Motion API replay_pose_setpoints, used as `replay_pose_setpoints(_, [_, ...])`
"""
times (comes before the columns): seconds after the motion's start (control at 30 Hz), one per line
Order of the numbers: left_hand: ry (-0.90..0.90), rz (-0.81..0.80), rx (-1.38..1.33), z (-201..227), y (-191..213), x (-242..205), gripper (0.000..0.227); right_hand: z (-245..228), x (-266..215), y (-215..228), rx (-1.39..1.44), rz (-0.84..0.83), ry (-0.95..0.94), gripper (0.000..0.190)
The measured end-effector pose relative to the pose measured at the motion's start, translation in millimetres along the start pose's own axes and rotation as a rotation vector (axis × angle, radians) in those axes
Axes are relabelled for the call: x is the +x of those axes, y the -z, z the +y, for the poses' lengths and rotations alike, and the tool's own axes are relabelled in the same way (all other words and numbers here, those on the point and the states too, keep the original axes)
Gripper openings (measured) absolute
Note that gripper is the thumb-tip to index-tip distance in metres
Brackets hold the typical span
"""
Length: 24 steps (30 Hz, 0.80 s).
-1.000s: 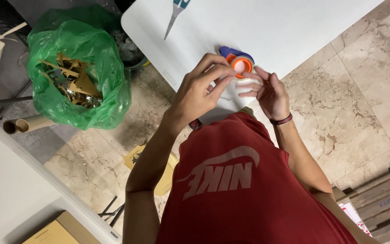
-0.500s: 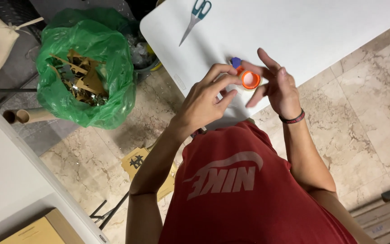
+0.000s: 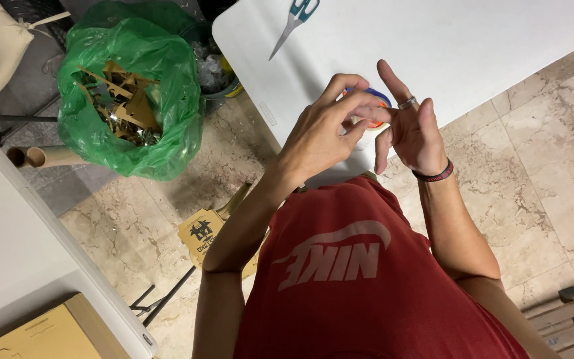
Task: The person uses a tape dispenser to apply clear tape to a flat cardboard piece, then folds and secures the flaps to form a box. They repeat the process with additional cardboard pieces, stacking the finished boxes on the floor.
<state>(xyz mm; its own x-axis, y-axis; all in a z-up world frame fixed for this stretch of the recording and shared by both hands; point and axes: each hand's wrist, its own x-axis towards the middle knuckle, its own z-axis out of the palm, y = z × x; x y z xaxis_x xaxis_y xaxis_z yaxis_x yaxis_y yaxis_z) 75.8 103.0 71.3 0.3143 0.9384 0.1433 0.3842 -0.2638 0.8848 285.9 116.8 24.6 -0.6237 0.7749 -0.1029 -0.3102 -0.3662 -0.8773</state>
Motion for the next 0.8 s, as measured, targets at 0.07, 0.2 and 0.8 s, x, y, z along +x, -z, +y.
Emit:
replay_pose_setpoints(0.07, [0.014,-0.015,0.013,-0.4,-1.2,2.6,0.023,3.9,0.1,3.3,0.011,0.014,0.01,0.096])
replay_pose_setpoints(0.2, [0.056,-0.046,0.065,0.2,-5.6,6.2,0.022,6.9,-2.4,5.4,0.025,0.018,0.04,0.093])
replay_pose_setpoints(0.8, [0.155,-0.081,-0.199,-37.6,-3.0,-9.5,0.08,21.8,10.9,-4.3,-0.03,0.17,-0.093,0.062])
